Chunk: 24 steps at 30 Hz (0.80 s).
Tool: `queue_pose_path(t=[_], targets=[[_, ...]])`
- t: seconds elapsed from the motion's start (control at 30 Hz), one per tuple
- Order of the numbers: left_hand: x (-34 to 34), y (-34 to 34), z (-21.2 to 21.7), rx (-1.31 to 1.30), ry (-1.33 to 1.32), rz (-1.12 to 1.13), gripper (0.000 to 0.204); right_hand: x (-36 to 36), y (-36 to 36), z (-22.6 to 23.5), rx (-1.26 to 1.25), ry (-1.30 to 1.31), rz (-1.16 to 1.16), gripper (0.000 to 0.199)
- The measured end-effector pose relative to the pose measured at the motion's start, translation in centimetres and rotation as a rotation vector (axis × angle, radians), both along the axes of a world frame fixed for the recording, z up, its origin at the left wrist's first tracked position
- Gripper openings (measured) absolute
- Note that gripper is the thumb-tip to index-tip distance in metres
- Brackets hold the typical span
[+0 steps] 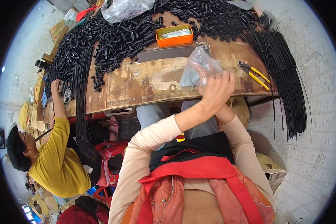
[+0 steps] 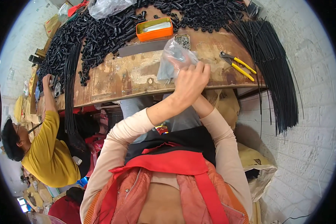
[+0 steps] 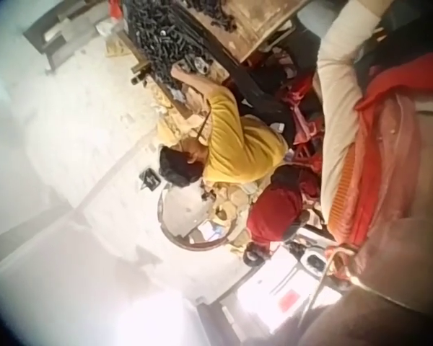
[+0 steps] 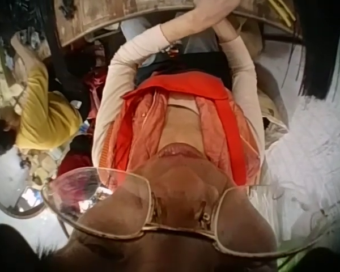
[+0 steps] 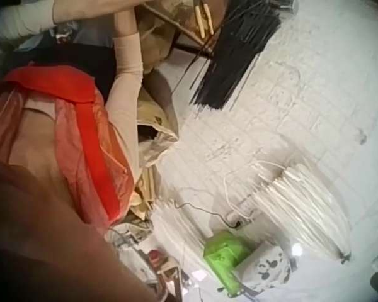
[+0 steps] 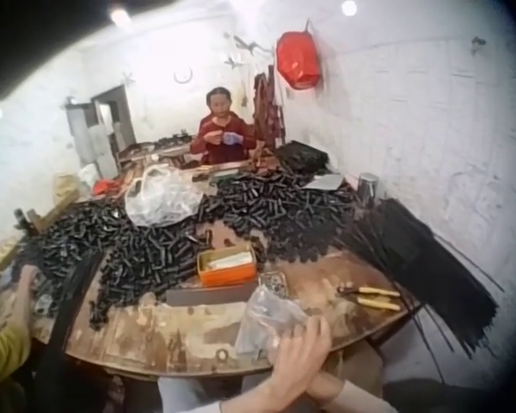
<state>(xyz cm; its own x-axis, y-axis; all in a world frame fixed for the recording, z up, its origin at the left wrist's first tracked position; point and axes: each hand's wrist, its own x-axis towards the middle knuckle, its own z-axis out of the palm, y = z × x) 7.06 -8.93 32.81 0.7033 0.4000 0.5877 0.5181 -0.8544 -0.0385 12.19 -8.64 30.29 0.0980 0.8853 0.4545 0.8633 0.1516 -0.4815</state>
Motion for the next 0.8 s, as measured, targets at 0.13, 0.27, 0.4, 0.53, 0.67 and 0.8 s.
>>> queue_pose_path(t=[0.13,0.27,0.4,0.53,0.67,0.8], targets=[[-5.2,0.3,1.7,-0.012,-0.326,-0.281,0.022,1.0,1.3,1.3,-0.262,-0.184,0.115,0.041],[-10.9,5.6,-0.1,-0.271,-0.537,-0.021,0.031,-2.0,3.9,-2.1,0.32,1.416,0.293,0.039],[-9.5,12.3,1.0,-0.76,-0.817,-0.014,0.031,-2.1,4.7,-1.6,0.23,1.585,0.254,0.045],[-8.1,13.9,2.2,-0.901,-0.51,-0.195,0.037,-2.4,5.1,-1.3,0.231,1.576,0.212,0.039],[-7.6,12.6,4.2,-0.984,-0.54,-0.109,0.022,-2.5,4.9,-0.4,0.197,1.445,0.174,0.034],[-8.1,13.1,2.3,-0.921,-0.725,-0.091,0.019,-2.8,5.6,-1.1,0.203,1.427,0.058,0.028]])
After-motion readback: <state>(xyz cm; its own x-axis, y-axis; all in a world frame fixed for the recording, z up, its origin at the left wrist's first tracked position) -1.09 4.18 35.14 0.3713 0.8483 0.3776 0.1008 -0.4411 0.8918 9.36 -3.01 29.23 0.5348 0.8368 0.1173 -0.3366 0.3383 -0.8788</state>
